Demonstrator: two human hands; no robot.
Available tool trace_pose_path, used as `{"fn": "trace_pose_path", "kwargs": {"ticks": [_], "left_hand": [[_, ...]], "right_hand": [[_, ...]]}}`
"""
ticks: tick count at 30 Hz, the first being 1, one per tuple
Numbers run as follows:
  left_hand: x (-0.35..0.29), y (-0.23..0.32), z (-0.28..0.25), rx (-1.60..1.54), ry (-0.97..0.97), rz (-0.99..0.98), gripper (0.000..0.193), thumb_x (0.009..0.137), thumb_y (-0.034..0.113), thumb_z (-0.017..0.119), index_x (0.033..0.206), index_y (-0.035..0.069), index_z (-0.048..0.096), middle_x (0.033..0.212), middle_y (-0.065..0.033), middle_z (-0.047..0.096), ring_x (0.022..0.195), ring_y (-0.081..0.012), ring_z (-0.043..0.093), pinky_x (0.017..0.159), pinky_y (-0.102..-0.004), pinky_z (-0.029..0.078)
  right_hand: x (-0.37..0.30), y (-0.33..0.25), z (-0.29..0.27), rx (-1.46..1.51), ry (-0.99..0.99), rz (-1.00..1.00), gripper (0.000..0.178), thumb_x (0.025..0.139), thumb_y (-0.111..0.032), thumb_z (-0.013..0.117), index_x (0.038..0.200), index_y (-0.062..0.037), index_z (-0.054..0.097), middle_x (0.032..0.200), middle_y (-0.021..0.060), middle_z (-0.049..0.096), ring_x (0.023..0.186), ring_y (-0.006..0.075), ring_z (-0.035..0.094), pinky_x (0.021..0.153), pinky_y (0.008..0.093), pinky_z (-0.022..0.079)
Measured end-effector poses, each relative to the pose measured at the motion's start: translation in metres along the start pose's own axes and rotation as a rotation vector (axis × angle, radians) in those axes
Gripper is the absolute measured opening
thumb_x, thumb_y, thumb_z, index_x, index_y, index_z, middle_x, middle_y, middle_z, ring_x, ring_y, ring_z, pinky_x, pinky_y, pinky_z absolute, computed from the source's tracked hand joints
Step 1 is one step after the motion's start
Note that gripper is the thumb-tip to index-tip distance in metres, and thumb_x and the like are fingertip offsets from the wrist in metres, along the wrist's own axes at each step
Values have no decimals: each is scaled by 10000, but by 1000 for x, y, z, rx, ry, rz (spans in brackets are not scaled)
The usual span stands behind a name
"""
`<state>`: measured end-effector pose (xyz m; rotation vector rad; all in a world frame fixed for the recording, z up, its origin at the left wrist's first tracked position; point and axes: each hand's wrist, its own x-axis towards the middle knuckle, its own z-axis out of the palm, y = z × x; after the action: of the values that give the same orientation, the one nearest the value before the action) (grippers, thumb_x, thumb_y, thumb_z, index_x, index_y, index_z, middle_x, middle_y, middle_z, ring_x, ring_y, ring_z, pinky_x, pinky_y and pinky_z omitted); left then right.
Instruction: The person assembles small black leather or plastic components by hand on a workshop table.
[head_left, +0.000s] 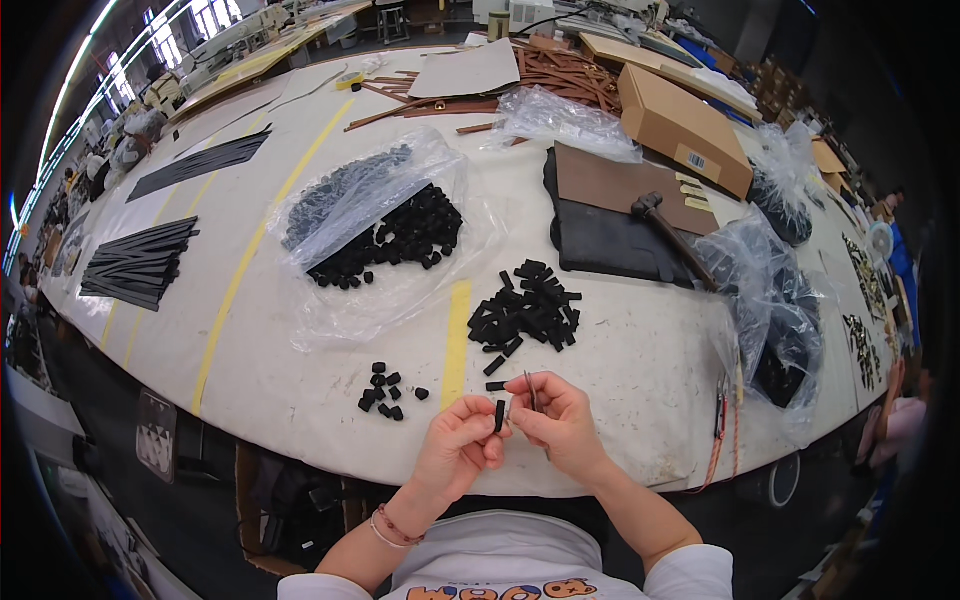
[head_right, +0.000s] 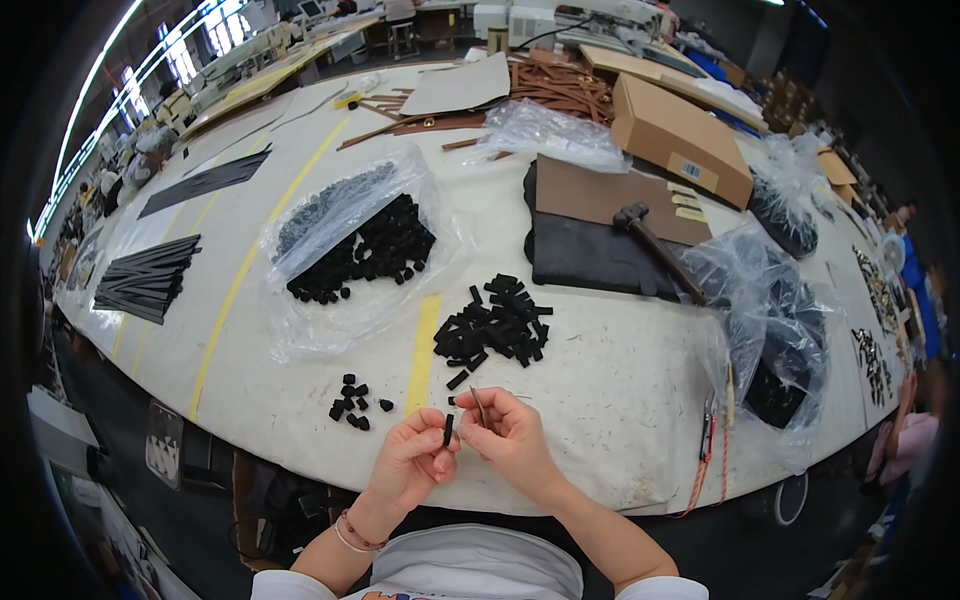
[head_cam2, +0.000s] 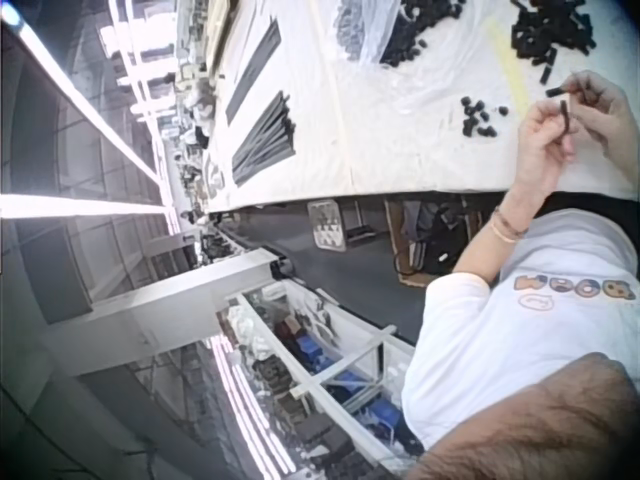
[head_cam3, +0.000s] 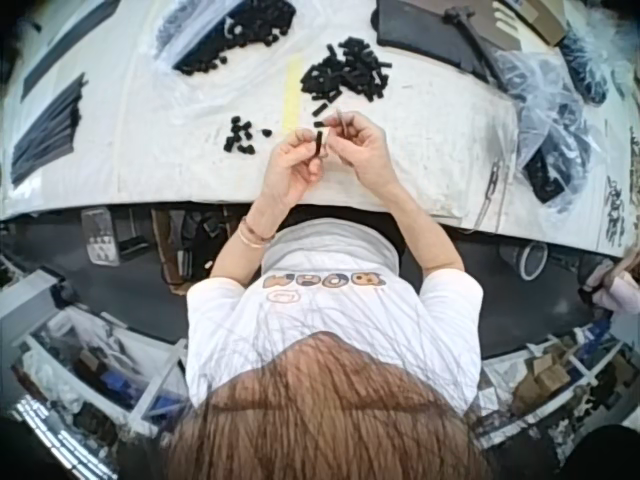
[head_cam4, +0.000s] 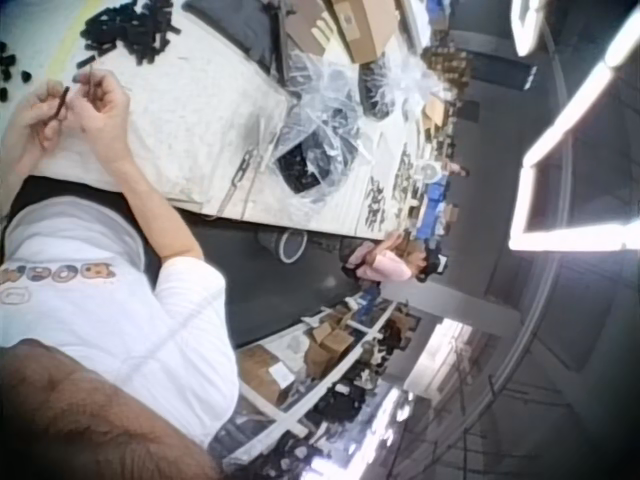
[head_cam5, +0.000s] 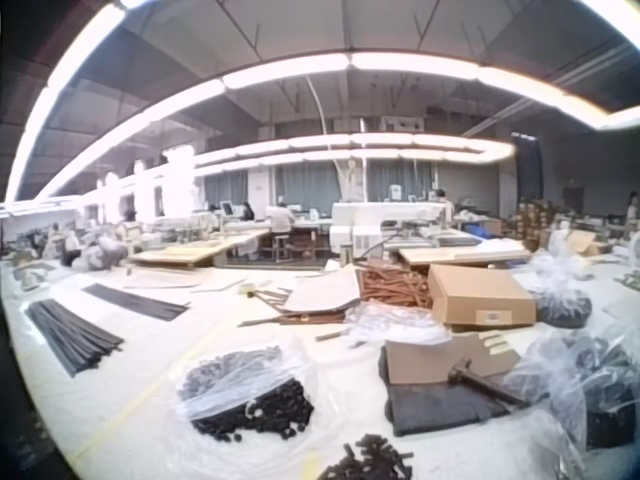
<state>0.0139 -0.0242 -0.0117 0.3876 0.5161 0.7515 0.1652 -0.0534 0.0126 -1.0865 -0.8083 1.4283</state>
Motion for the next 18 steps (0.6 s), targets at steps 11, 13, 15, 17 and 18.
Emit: {"fn": "trace_pose_path", "kwargs": {"ticks": [11, 13, 15, 17, 18], "left_hand": [[-3, -3, 3, 166, 20, 133, 109, 808, 28, 523, 907, 15, 479, 762, -125, 591, 511, -135, 539, 450, -236, 428], [-4, -6, 3, 294, 39, 201, 106, 812, 28, 520, 909, 7, 483, 763, -124, 592, 519, -130, 543, 460, -233, 437], [-6, -8, 6, 423, 59, 269, 103, 816, 27, 517, 910, -1, 488, 764, -122, 593, 527, -125, 547, 470, -230, 446], [-10, -9, 11, 584, 133, 328, 83, 807, 11, 526, 884, -19, 512, 722, -106, 595, 522, -111, 549, 468, -222, 451], [-11, -12, 10, 584, 135, 330, 83, 807, 11, 526, 884, -19, 512, 722, -106, 595, 522, -111, 549, 468, -222, 451]], "right_hand": [[-2, 4, -7, -184, -106, 13, 93, 755, -5, 578, 832, 40, 552, 754, 22, 577, 686, 58, 558, 618, 180, 442], [-2, 7, -7, -218, -101, -7, 91, 748, -8, 580, 822, 39, 554, 739, 18, 577, 666, 51, 552, 606, 180, 440], [-2, 8, -7, -396, -76, -42, 115, 730, -19, 580, 830, 33, 554, 698, 33, 578, 632, 48, 540, 560, 185, 435], [-5, 8, -2, -481, -19, -154, 115, 720, -19, 579, 822, 28, 552, 682, 49, 577, 603, 64, 544, 528, 198, 436], [-6, 7, 1, -565, 37, -267, 115, 710, -19, 578, 813, 23, 549, 666, 66, 576, 574, 79, 548, 495, 211, 437]]}}
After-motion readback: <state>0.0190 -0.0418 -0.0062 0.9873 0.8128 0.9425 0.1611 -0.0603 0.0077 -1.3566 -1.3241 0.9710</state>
